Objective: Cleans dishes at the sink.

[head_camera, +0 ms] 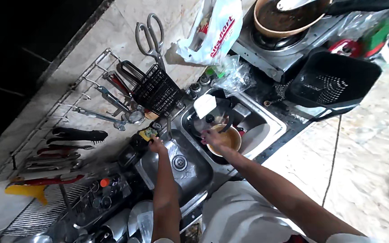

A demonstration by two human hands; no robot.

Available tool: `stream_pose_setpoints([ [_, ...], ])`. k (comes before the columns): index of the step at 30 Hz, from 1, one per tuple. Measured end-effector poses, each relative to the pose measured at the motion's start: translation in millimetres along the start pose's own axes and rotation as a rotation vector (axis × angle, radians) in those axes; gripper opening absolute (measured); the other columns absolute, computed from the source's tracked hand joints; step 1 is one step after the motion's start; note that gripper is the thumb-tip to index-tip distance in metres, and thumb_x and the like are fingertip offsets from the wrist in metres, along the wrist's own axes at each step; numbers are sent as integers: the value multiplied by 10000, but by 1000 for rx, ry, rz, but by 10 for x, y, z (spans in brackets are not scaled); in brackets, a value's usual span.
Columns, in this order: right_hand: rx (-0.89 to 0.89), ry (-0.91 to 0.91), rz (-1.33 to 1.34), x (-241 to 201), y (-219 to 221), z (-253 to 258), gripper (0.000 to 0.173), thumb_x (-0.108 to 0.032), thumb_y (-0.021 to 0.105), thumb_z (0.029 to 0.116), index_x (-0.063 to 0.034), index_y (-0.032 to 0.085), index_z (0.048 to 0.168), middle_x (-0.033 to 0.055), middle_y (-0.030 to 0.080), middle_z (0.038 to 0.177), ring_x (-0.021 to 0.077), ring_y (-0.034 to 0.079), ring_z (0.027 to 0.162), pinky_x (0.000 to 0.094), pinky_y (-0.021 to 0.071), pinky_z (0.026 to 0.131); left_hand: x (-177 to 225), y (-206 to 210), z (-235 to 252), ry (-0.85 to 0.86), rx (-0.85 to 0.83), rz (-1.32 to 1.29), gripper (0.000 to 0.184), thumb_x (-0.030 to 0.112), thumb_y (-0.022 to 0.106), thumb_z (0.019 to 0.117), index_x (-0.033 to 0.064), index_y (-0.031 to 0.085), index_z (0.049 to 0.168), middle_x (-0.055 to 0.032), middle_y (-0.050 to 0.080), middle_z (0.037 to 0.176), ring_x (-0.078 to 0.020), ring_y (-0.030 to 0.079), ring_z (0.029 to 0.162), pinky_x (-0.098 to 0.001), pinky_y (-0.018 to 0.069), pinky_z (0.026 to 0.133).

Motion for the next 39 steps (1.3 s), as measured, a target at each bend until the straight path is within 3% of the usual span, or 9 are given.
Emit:
stream_pose_setpoints([
  [4,-185,56,-61,243,448,-28,382,-254,486,1092,-10,561,1378,180,680,1202,240,721,929,393,609,831,125,74,-5,-2,-8,-50,444,337,398,1124,5,479,1407,-220,653,1130,-259,677,810,-407,591,703],
  [8,-273,102,110,343,838,38,403,-256,517,1086,6,539,1392,175,692,1182,221,724,958,362,603,865,286,-79,-371,381,23,294,375,205,459,1089,-29,524,1375,-204,691,1050,-246,726,823,-424,632,768],
  [13,-429,384,522,584,1368,119,776,-667,321,1048,-109,270,1587,247,554,1416,374,641,1194,519,561,973,-67,-89,-1194,834,-288,686,265,137,648,982,-9,671,1202,-225,639,1247,-313,708,961,-456,617,832],
  [16,-427,470,595,747,1534,233,710,-655,377,1036,-117,437,1496,214,589,1358,353,638,1151,529,547,956,-213,-122,-1332,982,-504,696,276,112,624,994,19,696,1244,-200,638,1308,-286,662,1165,-412,563,1003],
  [20,-421,314,650,765,1570,416,424,-369,520,1057,-169,524,1430,162,646,1253,289,677,1036,443,585,866,15,-215,-1107,964,-634,669,305,33,536,990,-3,699,1246,-184,642,1338,-254,624,1249,-390,517,1080],
  [25,-447,191,621,747,1505,369,521,-219,522,1011,-222,449,1526,156,625,1333,296,650,1138,485,561,925,602,90,-568,871,-444,970,373,198,468,1072,27,603,1376,-232,608,1337,-369,652,1157,-512,542,1004],
  [31,-643,122,729,568,1623,229,544,-558,373,1065,-158,538,1395,90,676,1223,216,667,1085,419,570,919,874,709,34,717,-300,1144,721,606,428,1038,58,451,1507,-274,551,1420,-456,600,1232,-623,497,1017],
  [34,-678,146,760,539,1712,228,618,-627,375,1053,-125,541,1373,93,680,1177,206,677,1041,385,578,893,984,879,115,659,-235,1276,693,625,418,1033,24,625,1309,-272,679,1204,-448,658,1137,-627,533,932],
  [39,-660,179,838,537,1815,283,546,-588,364,1066,-241,460,1476,114,665,1183,269,678,1038,462,578,882,971,990,196,589,-227,1259,500,418,514,1048,-5,610,1296,-281,671,1204,-434,657,1149,-604,539,940],
])
Point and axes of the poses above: each hand's wrist, its own z-axis towards the middle knuckle, its own y-axis out of the palm, x = y × z, the point moved 10 cm from there along z, towards the middle knuckle
